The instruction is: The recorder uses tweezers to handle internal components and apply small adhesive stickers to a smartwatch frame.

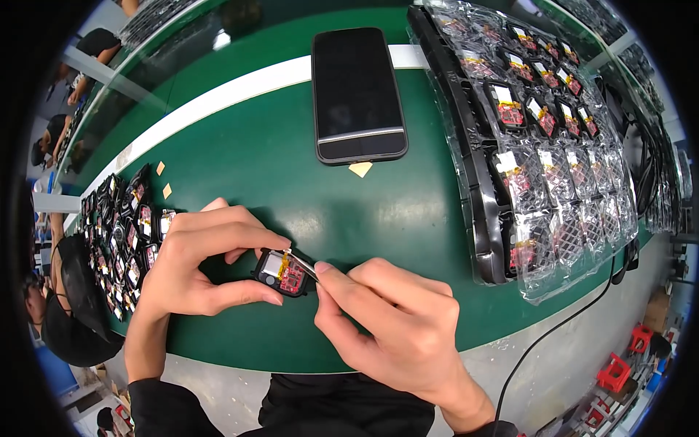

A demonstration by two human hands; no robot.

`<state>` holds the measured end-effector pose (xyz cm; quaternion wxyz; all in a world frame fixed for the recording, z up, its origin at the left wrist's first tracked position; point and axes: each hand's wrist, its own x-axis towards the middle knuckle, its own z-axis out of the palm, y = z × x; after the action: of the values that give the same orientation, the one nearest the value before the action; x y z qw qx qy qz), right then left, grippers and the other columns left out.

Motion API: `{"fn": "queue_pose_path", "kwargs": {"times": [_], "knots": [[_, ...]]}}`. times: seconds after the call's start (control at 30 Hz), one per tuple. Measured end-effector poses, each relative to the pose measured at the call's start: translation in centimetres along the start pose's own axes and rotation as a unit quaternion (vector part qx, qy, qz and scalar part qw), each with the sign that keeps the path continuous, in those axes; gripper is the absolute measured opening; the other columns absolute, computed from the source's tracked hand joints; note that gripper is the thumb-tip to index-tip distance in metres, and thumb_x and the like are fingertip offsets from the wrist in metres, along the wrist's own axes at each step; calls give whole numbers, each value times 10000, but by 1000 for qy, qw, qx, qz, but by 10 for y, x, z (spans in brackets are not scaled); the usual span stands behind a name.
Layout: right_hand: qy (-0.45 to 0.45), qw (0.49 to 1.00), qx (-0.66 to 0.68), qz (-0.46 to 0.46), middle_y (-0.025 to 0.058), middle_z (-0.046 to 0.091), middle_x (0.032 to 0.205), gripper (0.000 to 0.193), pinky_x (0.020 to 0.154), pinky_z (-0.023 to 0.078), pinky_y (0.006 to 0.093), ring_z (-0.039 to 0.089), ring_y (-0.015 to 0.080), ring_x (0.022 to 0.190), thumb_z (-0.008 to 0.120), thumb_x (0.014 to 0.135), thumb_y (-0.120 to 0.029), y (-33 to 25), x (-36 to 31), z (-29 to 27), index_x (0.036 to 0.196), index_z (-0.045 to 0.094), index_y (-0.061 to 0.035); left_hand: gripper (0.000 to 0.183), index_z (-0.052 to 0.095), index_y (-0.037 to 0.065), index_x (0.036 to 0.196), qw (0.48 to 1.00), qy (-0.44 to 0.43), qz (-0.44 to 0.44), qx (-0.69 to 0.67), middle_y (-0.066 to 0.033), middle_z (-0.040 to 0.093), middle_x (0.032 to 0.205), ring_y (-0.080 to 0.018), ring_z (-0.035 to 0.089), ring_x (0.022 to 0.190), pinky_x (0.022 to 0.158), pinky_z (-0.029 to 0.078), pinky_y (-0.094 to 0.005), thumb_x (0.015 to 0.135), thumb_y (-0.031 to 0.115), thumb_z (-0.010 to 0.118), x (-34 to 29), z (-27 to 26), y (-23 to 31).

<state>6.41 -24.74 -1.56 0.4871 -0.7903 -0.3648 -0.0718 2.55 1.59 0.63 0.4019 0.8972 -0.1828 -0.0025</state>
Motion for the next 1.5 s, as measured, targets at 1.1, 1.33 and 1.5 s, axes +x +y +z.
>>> {"fn": "queue_pose_path", "kwargs": {"times": [1.1, 1.33, 1.5], "knots": [[-55, 995, 55, 69, 26, 633, 677, 235, 446, 386, 283, 518, 106, 479, 848, 782, 96, -1, 1, -5, 1003, 836, 17, 536, 857, 54, 1175, 997, -70, 13, -33, -58, 790, 1012, -172, 582, 730, 672, 409, -302, 727, 302, 1017, 1, -11, -9], [-54, 994, 52, 78, 18, 638, 678, 235, 441, 380, 280, 508, 99, 468, 861, 781, 77, -3, 1, -4, 1004, 842, 6, 491, 849, 58, 1127, 996, -72, 48, -19, -57, 830, 1016, -221, 733, 873, 768, 421, -349, 723, 285, 1009, 1, -10, -10], [-54, 993, 58, 83, 13, 635, 669, 232, 428, 361, 276, 492, 88, 455, 864, 789, 72, -3, 1, -4, 1009, 849, 2, 476, 846, 54, 1112, 996, -69, 46, -30, -54, 825, 1011, -218, 718, 852, 760, 417, -346, 725, 280, 1006, 2, -9, -10]]}}
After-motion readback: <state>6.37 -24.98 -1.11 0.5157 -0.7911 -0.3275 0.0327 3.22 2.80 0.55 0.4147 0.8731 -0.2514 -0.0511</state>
